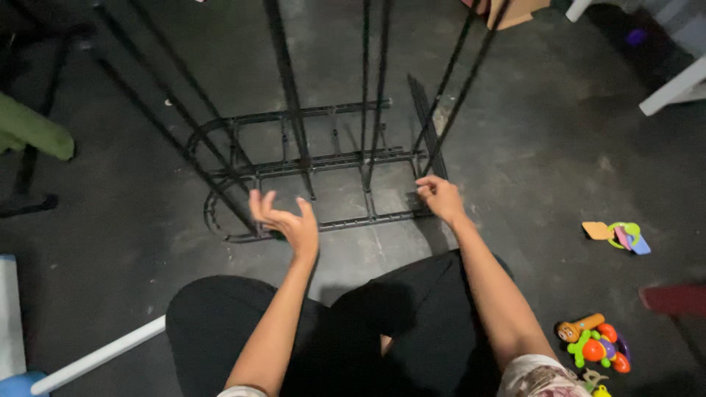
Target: The person assembles a black metal rack by inserting multiple vertical rods into a plastic base frame and then placing a top frame piece onto the rods. The person works by hand, aligning and seating each component without tools.
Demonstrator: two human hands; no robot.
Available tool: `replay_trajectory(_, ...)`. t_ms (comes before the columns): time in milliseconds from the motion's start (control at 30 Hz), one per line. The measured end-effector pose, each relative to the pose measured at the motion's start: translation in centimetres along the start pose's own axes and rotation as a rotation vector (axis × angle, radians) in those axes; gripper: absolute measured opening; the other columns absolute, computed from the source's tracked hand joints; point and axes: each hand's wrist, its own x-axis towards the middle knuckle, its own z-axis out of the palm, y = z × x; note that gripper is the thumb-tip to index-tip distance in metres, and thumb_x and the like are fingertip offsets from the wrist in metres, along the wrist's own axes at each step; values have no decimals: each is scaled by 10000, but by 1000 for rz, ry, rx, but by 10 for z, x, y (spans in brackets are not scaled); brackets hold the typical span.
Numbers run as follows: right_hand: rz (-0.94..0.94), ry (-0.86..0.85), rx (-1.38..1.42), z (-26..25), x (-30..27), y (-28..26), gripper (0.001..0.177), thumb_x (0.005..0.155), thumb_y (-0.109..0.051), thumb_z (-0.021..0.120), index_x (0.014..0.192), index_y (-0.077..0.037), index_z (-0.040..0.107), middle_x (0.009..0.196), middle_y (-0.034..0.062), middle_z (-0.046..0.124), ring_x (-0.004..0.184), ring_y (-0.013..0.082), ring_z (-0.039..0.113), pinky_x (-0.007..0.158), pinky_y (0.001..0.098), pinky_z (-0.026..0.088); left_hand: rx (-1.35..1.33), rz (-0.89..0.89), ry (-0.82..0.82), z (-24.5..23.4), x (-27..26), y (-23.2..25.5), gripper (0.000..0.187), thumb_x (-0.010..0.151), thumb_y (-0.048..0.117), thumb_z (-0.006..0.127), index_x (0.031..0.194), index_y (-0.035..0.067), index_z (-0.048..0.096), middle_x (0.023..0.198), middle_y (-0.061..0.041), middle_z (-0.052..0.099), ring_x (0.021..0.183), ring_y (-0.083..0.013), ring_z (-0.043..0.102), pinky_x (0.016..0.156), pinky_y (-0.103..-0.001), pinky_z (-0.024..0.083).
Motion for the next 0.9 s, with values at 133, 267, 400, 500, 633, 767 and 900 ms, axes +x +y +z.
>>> replay_trajectory(133,226,8,-61,-4,14,65,278,891,-252,729,1157,-176,758,1034,92,777,989,253,736,896,397,555,-149,41,-204,31,-30,7,492,840,-34,654,1291,8,463,1482,-231,364,1428,-398,366,1190,-506,309)
replay_trajectory(267,494,32,-185,-3,24,100,447,878,-295,740,1310,-208,662,1259,167,675,1205,355,624,1005,486,494,-287,-3,-580,66,-50,0,262,906,-52,612,1132,78,592,1206,-105,645,1142,-243,633,997,-358,517)
replay_trajectory(400,656,60,-278,8,24,111,567,846,-247,745,1371,-116,577,1437,225,534,1340,412,497,1063,596,394,-393,-246,-1085,90,-79,-9,300,908,15,620,1202,56,577,1107,-66,663,873,-151,668,765,-296,556)
replay_trajectory(500,720,-25,-319,11,32,118,628,821,-274,772,1388,-112,555,1419,176,581,1339,379,532,1107,599,374,-431,-263,-1181,100,-94,-14,309,933,47,632,1234,48,561,1118,-71,680,866,-130,647,776,-284,549)
replay_trajectory(633,719,9,-194,16,38,137,441,817,-208,792,1243,-145,693,1353,147,640,1308,360,574,1112,552,395,-384,-306,-1223,110,-106,-17,318,948,71,635,1253,56,548,1135,-63,679,894,-127,644,805,-283,544)
replay_trajectory(767,608,100,-55,24,41,154,353,795,-176,844,1129,-105,753,1182,167,730,1155,352,685,978,435,530,-435,-349,-1221,113,-109,-15,322,948,77,640,1255,49,549,1136,-73,688,912,-135,634,826,-291,543)
replay_trajectory(900,591,120,504,23,48,145,262,868,-141,771,1122,-83,740,1049,102,741,969,257,682,809,368,523,-392,-367,-1227,113,-114,-12,323,946,77,643,1252,48,543,1147,-66,691,899,-139,644,827,-298,542)
